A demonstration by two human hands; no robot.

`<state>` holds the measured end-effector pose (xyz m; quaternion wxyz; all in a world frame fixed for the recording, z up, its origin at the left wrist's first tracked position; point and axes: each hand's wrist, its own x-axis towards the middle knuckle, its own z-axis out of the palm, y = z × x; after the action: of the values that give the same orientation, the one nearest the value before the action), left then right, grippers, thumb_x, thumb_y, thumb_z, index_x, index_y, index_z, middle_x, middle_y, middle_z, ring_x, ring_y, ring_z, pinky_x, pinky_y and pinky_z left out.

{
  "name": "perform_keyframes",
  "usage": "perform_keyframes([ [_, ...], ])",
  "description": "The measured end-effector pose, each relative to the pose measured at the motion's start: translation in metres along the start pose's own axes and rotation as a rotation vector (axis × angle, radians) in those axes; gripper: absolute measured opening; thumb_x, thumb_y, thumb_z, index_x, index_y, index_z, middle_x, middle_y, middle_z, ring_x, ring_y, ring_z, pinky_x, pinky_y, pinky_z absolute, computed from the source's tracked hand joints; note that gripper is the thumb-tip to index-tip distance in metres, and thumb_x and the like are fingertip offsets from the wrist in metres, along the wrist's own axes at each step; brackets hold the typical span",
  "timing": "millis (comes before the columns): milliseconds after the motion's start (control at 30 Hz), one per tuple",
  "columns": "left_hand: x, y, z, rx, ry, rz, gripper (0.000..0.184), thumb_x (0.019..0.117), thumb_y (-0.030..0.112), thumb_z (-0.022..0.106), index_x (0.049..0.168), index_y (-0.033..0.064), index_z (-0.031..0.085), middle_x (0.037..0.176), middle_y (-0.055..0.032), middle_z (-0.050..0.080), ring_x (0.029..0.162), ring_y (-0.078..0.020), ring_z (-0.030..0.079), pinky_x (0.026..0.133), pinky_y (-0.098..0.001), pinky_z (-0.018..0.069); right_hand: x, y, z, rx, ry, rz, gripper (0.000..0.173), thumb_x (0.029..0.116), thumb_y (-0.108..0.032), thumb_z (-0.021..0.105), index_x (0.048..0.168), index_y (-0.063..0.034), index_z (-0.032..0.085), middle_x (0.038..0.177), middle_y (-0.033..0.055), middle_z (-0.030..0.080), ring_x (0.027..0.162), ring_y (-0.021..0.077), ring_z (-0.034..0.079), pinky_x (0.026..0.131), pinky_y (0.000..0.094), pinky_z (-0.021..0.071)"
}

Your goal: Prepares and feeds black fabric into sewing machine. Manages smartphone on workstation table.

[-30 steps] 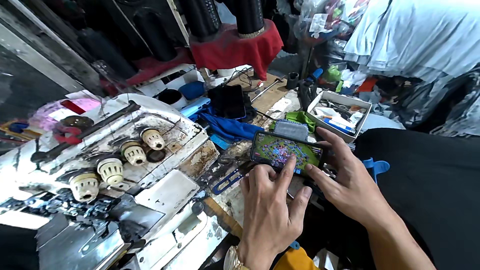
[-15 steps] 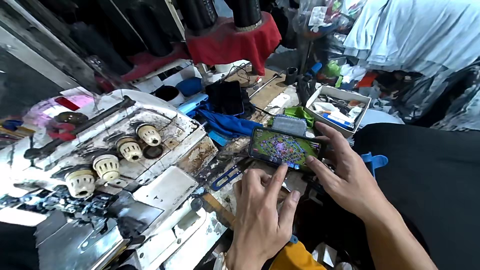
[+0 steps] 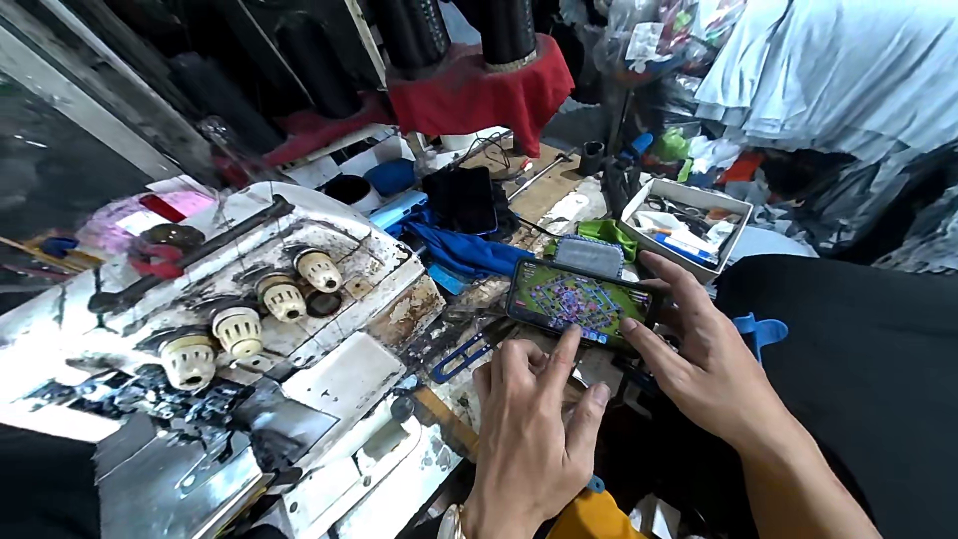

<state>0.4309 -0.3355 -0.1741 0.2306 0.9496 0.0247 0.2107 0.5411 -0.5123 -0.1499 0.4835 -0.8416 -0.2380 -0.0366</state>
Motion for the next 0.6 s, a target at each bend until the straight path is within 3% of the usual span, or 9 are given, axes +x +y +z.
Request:
perform_keyframes([
  [467, 0.0065, 0.0021, 0.0026, 0.032, 0.035, -0.021, 0.058, 0.1022, 0.061, 0.04, 0.152, 0.0337, 0.052, 0.114, -0.0044, 0.055, 0.103, -0.0207, 0.052, 0.088, -0.0461, 0.0429, -0.0007, -0.0009, 0.0001, -0.004, 0.0, 0.002, 0.067, 0.0973, -0.039, 0.06, 0.159, -0.0263, 0.036, 0.141, 0.0003, 0.058, 0.112, 0.0114, 0.066, 0.088, 0.0357, 0.0599],
  [600, 0.0001, 0.0008, 0.001, -0.004, 0.033, 0.003, 0.058, 0.1021, 0.06, 0.042, 0.153, 0.0329, 0.051, 0.116, -0.0037, 0.053, 0.103, -0.0207, 0.051, 0.088, -0.0482, 0.0424, -0.0006, 0.0002, -0.0007, 0.004, -0.008, -0.002, 0.067, 0.0976, -0.038, 0.06, 0.159, -0.0257, 0.035, 0.136, 0.0, 0.06, 0.107, 0.0111, 0.067, 0.085, 0.0355, 0.0609],
])
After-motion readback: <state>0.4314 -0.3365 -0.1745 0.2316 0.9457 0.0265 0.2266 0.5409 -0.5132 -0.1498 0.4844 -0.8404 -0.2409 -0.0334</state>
